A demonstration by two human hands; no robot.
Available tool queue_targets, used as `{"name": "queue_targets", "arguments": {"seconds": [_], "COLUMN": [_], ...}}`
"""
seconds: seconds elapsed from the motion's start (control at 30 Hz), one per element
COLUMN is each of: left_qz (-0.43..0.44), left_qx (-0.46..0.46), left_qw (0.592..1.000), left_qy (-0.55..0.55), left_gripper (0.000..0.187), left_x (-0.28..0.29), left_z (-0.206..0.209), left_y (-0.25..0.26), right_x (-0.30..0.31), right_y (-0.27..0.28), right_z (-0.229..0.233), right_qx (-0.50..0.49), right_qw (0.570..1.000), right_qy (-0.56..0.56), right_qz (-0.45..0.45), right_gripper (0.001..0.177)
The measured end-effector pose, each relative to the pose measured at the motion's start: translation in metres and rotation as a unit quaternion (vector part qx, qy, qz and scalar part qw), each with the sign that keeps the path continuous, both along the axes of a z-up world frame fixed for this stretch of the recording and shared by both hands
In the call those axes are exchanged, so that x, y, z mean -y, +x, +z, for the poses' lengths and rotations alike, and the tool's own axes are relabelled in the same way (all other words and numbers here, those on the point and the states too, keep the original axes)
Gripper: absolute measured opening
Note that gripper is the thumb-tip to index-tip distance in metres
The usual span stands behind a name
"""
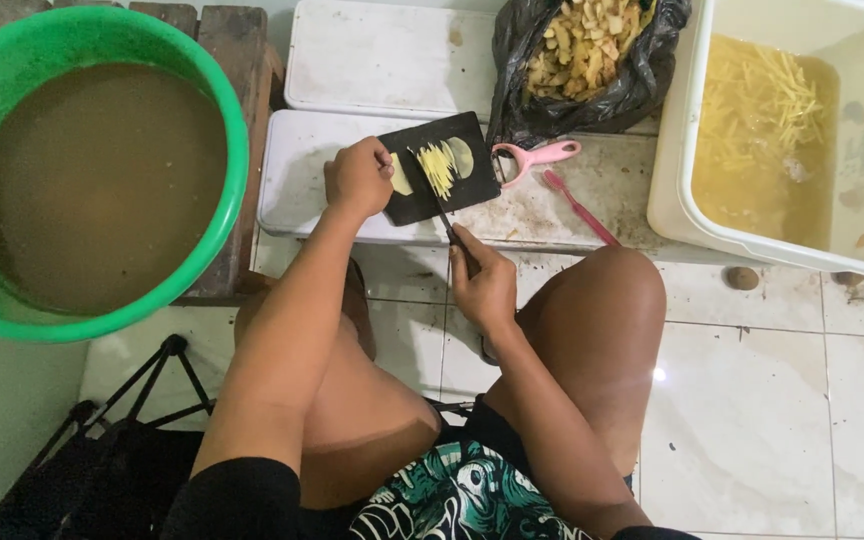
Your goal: A person is sitting on a chair, slicing potato pieces into thin strips on a small cutting board and then transferring the strips into a bucket of water.
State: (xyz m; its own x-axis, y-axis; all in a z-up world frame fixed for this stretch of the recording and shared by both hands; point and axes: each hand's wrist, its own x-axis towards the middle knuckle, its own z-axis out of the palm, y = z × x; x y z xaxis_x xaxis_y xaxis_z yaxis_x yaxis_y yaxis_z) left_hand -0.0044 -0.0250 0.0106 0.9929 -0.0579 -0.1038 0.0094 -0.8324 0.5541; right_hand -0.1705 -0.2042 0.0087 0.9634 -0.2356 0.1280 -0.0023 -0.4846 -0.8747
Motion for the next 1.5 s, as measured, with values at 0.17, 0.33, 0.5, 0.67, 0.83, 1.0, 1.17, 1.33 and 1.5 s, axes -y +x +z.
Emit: {"name": "queue_targets", "arguments": {"seconds": [0.17,0.33,0.5,0.67,0.83,1.0,1.17,1.33,1.5], "left_qz": [-0.093,-0.153,-0.159,-0.154,-0.148,-0.141,-0.135,-0.13,-0.131], "left_qx": [0.045,0.066,0.075,0.081,0.085,0.09,0.104,0.087,0.082], "left_qw": [0.99,0.977,0.97,0.97,0.97,0.969,0.971,0.974,0.972], "left_qy": [0.097,0.131,0.165,0.168,0.175,0.179,0.167,0.165,0.177], "left_gripper": [0.006,0.01,0.012,0.011,0.006,0.008,0.007,0.008,0.008], "left_x": [-0.003,0.002,0.004,0.007,0.006,0.005,0.003,0.003,0.002], "left_z": [0.001,0.015,0.007,0.014,0.016,0.011,0.0,0.002,0.001], "left_y": [0.003,0.0,0.006,0.003,0.001,0.002,0.005,0.005,0.004], "right_x": [0.001,-0.004,-0.008,-0.009,-0.011,-0.012,-0.006,-0.002,-0.008], "right_y": [0.0,0.0,0.002,0.002,0.003,0.003,-0.016,-0.025,-0.019], "right_z": [-0.004,-0.011,-0.016,-0.021,-0.024,-0.022,-0.015,-0.02,-0.024], "right_qx": [0.017,0.026,0.046,0.046,0.046,0.037,0.037,0.056,0.065], "right_qw": [1.0,0.999,0.997,0.996,0.993,0.992,0.992,0.99,0.99], "right_qy": [-0.016,-0.014,-0.06,-0.066,-0.108,-0.119,-0.121,-0.127,-0.126], "right_qz": [0.019,0.026,0.034,0.032,0.031,0.027,0.013,0.013,0.012], "right_gripper": [0.033,0.032,0.032,0.032,0.032,0.033,0.03,0.031,0.03]}}
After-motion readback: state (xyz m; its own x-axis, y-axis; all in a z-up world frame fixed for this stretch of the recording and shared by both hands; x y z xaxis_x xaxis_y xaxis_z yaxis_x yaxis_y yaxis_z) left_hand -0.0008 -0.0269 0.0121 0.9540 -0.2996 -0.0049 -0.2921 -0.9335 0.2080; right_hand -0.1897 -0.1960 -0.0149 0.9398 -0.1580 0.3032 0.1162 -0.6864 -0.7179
